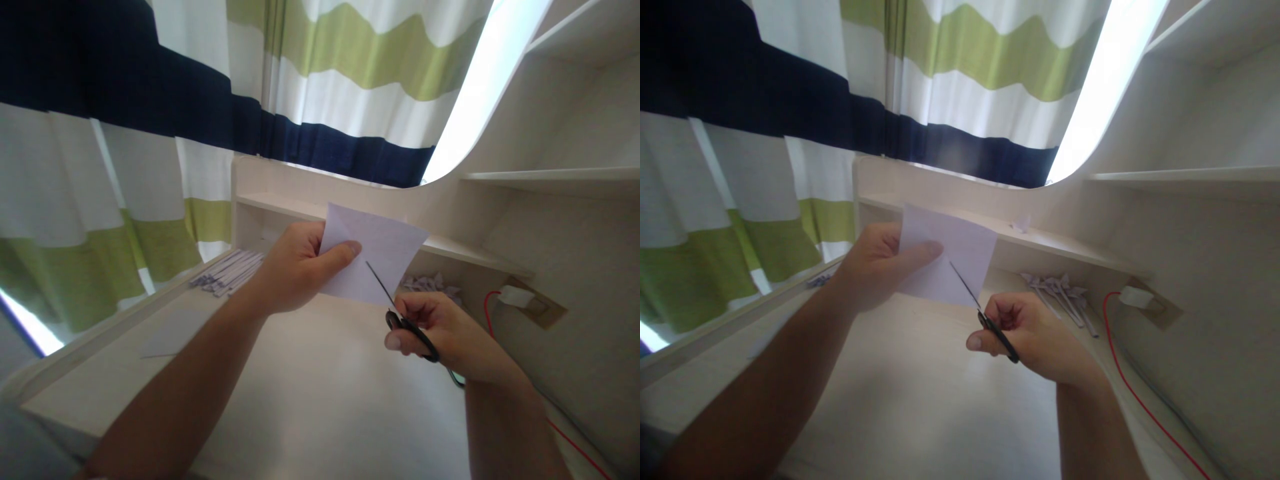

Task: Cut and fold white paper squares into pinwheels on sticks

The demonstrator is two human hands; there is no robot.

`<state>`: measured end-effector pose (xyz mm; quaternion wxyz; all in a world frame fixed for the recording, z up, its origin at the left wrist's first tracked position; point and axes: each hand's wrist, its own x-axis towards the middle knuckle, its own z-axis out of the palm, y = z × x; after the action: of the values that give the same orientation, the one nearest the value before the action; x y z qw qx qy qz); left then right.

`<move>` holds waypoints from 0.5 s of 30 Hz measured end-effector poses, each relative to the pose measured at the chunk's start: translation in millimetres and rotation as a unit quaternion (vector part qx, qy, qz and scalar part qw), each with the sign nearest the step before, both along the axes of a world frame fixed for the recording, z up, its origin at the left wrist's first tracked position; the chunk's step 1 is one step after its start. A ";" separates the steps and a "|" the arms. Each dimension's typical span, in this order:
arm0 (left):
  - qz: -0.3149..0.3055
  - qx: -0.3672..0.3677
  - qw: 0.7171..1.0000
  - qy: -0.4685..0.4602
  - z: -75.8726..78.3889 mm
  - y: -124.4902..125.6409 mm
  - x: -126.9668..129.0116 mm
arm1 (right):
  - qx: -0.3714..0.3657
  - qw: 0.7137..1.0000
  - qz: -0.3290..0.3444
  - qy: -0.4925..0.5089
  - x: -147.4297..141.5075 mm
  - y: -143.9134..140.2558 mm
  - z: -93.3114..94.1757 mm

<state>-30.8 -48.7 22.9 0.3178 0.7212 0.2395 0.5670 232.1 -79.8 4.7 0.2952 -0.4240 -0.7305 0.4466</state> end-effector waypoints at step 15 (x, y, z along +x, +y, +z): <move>0.000 -0.004 1.000 0.004 0.0 -0.5 -0.1 | 0.006 1.000 -0.001 -0.005 1.0 0.6 -3.5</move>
<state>-30.9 -49.1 22.9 0.3196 0.7226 0.2430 0.5628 233.1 -79.2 1.2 0.2948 -0.4251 -0.7341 0.4399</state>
